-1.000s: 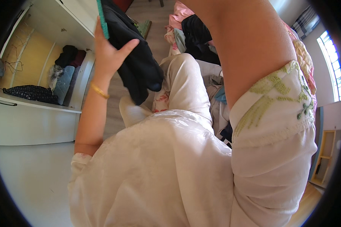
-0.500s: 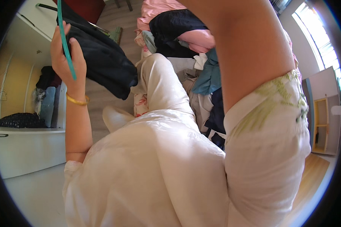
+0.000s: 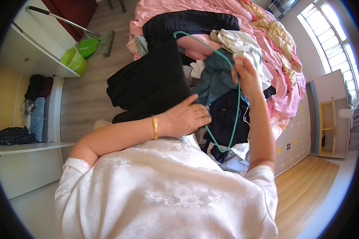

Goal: The person ties the shoelaces of a sneaker, sorts through clothes on a bed, mounts garments onto hangers, and places them inside a wardrobe.

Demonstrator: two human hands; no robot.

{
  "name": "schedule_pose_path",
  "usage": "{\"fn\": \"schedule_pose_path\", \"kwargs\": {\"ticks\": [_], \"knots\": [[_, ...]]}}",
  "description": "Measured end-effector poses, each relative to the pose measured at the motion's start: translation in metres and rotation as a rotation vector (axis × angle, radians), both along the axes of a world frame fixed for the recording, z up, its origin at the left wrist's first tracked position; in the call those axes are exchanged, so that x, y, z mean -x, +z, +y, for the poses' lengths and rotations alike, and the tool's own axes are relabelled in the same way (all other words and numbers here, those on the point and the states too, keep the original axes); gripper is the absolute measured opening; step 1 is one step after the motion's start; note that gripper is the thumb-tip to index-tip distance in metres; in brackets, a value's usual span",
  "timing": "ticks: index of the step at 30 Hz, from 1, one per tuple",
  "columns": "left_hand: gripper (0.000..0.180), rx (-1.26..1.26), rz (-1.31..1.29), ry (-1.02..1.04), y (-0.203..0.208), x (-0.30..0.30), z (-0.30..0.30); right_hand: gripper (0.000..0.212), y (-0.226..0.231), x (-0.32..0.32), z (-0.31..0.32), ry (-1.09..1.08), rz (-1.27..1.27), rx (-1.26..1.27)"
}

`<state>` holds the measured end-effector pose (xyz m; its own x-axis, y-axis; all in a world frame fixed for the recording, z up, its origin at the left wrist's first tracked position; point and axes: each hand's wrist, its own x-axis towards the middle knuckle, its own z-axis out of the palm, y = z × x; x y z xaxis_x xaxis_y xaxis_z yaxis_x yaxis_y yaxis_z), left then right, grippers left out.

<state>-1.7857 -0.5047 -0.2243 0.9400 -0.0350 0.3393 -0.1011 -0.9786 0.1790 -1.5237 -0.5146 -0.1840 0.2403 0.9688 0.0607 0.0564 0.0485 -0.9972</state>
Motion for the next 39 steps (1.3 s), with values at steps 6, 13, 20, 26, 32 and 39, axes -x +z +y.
{"fn": "schedule_pose_path", "kwargs": {"ticks": [6,13,20,26,32,39], "knots": [[0.056,0.11,0.125,0.078,-0.039,-0.011,0.018,0.019,-0.089,-0.042,-0.055,-0.103,0.095,0.326],[0.059,0.126,0.02,0.73,-0.063,0.008,0.106,0.031,-0.038,-0.012,0.014,0.224,-1.038,0.471],[0.044,0.086,0.145,0.639,-0.075,0.008,0.119,0.02,-0.16,0.014,0.22,0.306,-0.875,0.269],[0.04,0.094,0.131,0.657,-0.083,0.017,0.124,0.066,-0.244,0.079,0.233,0.005,-1.506,0.475],[0.037,0.102,0.086,0.632,-0.084,0.02,0.126,0.033,-0.214,0.038,0.238,0.181,-1.102,0.452],[0.037,0.088,0.036,0.613,-0.087,0.023,0.125,0.015,-0.038,-0.054,0.229,-0.17,-0.86,0.027]]}}
